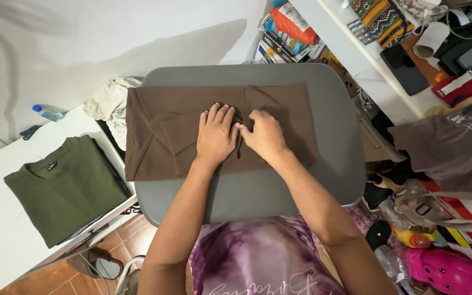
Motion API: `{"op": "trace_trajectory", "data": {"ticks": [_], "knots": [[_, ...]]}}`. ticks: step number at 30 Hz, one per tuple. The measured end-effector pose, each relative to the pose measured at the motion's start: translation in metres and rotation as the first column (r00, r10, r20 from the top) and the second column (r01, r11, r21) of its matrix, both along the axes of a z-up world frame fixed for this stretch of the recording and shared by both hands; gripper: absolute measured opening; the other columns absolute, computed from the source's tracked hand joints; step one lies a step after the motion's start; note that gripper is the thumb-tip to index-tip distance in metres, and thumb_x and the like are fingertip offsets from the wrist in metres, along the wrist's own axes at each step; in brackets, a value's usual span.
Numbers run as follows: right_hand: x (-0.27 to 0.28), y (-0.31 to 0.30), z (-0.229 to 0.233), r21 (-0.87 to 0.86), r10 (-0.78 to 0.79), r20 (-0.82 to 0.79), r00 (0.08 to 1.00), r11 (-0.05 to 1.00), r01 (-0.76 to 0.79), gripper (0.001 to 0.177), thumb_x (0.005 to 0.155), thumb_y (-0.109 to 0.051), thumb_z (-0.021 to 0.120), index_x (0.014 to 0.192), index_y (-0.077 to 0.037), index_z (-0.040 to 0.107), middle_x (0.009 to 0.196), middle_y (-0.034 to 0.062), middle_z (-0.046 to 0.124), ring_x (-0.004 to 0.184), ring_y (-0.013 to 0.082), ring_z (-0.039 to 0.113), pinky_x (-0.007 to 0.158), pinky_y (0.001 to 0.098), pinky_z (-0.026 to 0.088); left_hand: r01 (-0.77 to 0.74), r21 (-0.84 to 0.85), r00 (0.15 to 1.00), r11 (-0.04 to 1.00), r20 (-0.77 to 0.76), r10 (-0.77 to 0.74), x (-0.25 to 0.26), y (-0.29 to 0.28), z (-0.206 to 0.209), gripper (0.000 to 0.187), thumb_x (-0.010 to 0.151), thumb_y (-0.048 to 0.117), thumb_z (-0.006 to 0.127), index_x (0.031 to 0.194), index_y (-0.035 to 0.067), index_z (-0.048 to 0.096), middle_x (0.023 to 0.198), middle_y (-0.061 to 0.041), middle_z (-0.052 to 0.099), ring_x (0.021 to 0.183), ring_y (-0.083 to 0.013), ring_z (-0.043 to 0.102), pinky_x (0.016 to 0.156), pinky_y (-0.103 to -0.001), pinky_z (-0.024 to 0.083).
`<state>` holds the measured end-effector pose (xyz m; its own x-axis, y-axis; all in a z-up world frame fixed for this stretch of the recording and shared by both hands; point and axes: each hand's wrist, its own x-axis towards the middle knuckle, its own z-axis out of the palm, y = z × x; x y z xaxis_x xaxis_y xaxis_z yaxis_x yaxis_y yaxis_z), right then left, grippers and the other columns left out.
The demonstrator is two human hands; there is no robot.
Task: Fold a brown t-shirt on a gray plastic tray.
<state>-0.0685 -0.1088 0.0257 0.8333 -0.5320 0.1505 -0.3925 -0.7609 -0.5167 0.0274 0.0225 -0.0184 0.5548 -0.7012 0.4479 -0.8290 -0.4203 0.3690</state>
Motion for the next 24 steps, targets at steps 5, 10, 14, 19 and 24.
{"op": "trace_trajectory", "data": {"ticks": [5, 10, 14, 19, 24], "knots": [[-0.019, -0.013, 0.002, 0.078, -0.019, 0.051, 0.999, 0.997, 0.015, 0.025, 0.098, -0.025, 0.072, 0.106, -0.002, 0.074, 0.102, 0.0150, 0.073, 0.083, 0.0299, 0.071, 0.077, 0.0401, 0.058, -0.009, 0.011, 1.000, 1.000, 0.005, 0.009, 0.000, 0.000, -0.008, 0.044, 0.098, 0.023, 0.059, 0.137, 0.004, 0.062, 0.142, -0.013, 0.061, 0.141, -0.0349, 0.047, 0.116, -0.053, 0.034], [-0.042, -0.035, -0.018, -0.201, 0.083, 0.168, 0.982, 0.978, -0.049, 0.024, 0.100, -0.019, 0.065, 0.117, -0.004, 0.072, 0.123, 0.0130, 0.066, 0.110, 0.0319, 0.064, 0.098, 0.0454, 0.051, -0.011, 0.015, 1.000, 1.000, 0.006, 0.011, -0.003, -0.001, 0.001, 0.042, 0.102, 0.025, 0.057, 0.139, 0.005, 0.061, 0.143, -0.013, 0.060, 0.142, -0.0354, 0.046, 0.117, -0.054, 0.033], [-0.047, -0.034, -0.033, -0.330, 0.212, 0.121, 0.970, 0.930, -0.162, 0.038, 0.099, -0.021, 0.062, 0.132, -0.004, 0.065, 0.143, 0.0182, 0.055, 0.138, 0.0388, 0.047, 0.119, 0.0572, 0.029, 0.040, 0.007, 0.998, 0.999, 0.056, -0.041, -0.011, -0.009, 0.024, 0.053, 0.100, 0.039, 0.060, 0.139, 0.003, 0.060, 0.146, -0.017, 0.055, 0.139, -0.0375, 0.045, 0.115, -0.058, 0.031], [-0.050, -0.035, -0.038, -0.313, 0.204, 0.054, 0.978, 0.933, -0.177, 0.043, 0.100, -0.022, 0.060, 0.139, -0.004, 0.060, 0.148, 0.0194, 0.052, 0.143, 0.0393, 0.043, 0.122, 0.0589, 0.024, 0.156, 0.033, 0.983, 0.987, 0.093, -0.158, -0.012, -0.025, 0.019, 0.056, 0.101, 0.045, 0.058, 0.142, 0.007, 0.059, 0.153, -0.016, 0.051, 0.144, -0.0371, 0.043, 0.117, -0.059, 0.030], [-0.045, -0.049, -0.038, -0.314, 0.165, -0.011, 0.986, 0.936, -0.160, 0.047, 0.105, -0.031, 0.052, 0.144, -0.006, 0.057, 0.153, 0.0209, 0.047, 0.146, 0.0388, 0.039, 0.123, 0.0592, 0.022, 0.138, 0.191, 0.990, 0.972, 0.009, -0.143, -0.004, -0.028, 0.011, 0.068, 0.097, 0.054, 0.051, 0.150, 0.012, 0.050, 0.160, -0.011, 0.043, 0.146, -0.0384, 0.037, 0.118, -0.060, 0.024]]}}
